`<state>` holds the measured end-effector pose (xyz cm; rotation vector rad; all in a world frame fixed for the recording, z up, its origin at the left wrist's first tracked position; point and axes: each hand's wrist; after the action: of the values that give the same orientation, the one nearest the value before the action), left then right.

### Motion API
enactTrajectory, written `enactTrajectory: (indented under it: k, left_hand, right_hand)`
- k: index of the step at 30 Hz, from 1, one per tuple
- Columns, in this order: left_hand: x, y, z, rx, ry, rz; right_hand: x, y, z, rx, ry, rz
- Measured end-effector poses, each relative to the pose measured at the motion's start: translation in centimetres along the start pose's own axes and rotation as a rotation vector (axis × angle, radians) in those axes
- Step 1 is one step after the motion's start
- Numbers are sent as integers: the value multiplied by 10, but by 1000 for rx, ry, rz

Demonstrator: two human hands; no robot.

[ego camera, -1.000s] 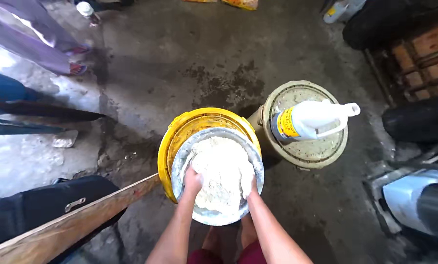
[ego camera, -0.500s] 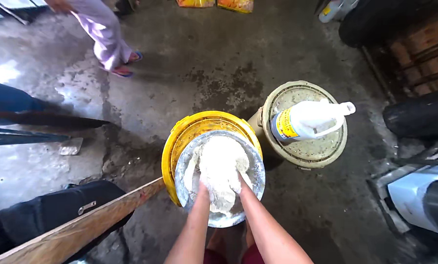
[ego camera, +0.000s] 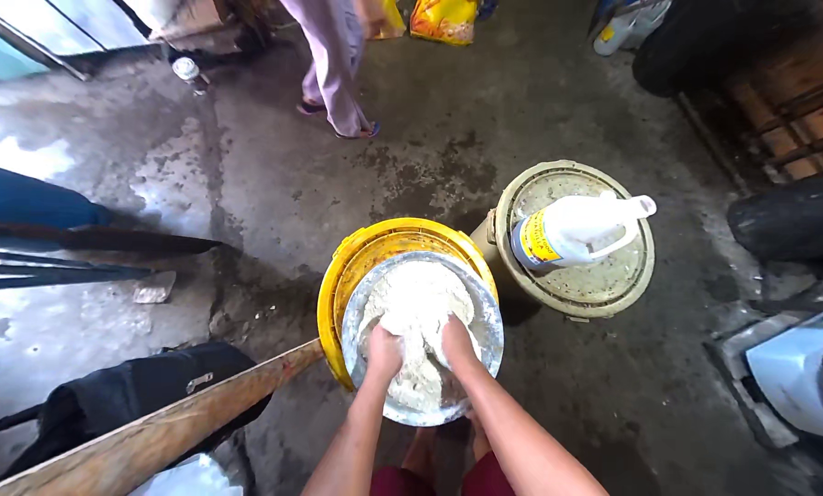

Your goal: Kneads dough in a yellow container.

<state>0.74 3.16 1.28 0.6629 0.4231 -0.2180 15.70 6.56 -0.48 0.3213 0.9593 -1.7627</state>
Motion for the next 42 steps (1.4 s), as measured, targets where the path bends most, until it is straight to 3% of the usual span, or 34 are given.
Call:
enactTrajectory:
  k: [4, 9, 12, 15, 18, 22, 26, 28, 34, 37, 42]
  left_hand:
    - [-21, -4, 4, 10, -68, -445]
    - [1, -29, 5, -123, -133, -555]
    - [19, -53, 2, -81, -1, -306]
    - [35, -70, -6, -94, 111, 85]
    - [47, -72, -6, -230, 87, 396]
    - [63, -71, -2, -314, 51, 769]
    - [63, -51, 13, -369, 0, 938]
    - [62, -40, 16, -402, -12, 899]
    - [50, -26, 3, -353, -12, 707]
    - [42, -19, 4, -281, 2, 571]
    - [19, 5, 15, -129, 62, 292]
  right_hand:
    - [4, 13, 39, 158, 209, -120]
    - [39, 23, 43, 320, 132, -172]
    - [56, 32, 25, 398, 188, -354]
    - [72, 54, 6, 381, 318, -763]
    - [70, 56, 6, 307, 227, -956]
    - [62, 52, 19, 367, 45, -911]
    - [64, 54, 20, 265, 39, -966]
    - [47, 34, 20, 152, 45, -948]
    - [13, 8, 2, 3, -93, -476]
    - [2, 7, 1, -19, -99, -252]
    - [-17, 4, 12, 56, -22, -106]
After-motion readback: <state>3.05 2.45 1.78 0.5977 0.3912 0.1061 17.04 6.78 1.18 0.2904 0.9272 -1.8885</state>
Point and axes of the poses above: each hand's wrist, its own z-axis away from the middle knuckle, its own x-axis out of the palm, y = z × x, and after that the axes turned 7 degrees about -x, right-handed
